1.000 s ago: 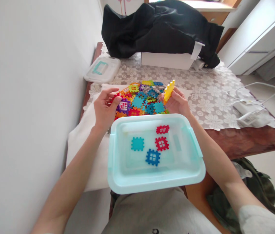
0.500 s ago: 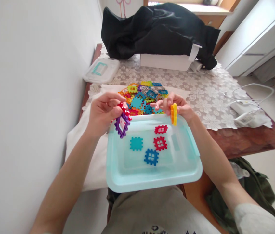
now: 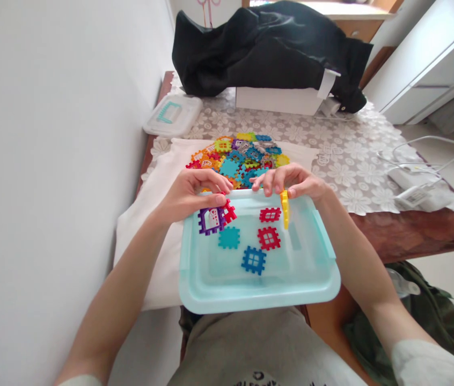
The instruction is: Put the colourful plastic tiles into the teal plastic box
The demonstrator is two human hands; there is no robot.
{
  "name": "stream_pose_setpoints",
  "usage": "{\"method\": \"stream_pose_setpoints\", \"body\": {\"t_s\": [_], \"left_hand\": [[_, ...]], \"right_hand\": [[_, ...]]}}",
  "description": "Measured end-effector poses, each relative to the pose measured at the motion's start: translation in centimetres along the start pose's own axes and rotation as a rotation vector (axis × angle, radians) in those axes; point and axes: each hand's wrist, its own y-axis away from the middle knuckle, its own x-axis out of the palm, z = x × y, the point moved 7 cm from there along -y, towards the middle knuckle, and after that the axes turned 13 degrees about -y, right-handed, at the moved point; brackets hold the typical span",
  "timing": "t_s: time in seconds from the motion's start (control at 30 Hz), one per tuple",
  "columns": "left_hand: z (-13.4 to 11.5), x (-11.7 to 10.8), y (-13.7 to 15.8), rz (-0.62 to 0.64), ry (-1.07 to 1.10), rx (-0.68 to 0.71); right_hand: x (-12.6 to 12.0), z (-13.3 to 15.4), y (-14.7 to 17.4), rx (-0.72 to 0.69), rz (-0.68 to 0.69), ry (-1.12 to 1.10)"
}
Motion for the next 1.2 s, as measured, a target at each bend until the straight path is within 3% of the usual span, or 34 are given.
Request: {"method": "stream_pose_setpoints", "body": {"t_s": [0.27, 0.73, 1.2], "left_hand": [[0.3, 0.0, -0.1, 0.022, -0.016, 0.013], [0.5, 0.5, -0.2, 0.094, -0.022, -0.022], [0.7, 0.4, -0.2, 0.113, -0.032, 0.034]], "right_hand": [[-0.2, -0.6, 0.5, 0.067, 0.03, 0.031], [0.2, -0.5, 0.3, 0.085, 0.101, 0.044], [-0.1, -1.3, 0.5, 0.077, 0.132, -0.053]]}}
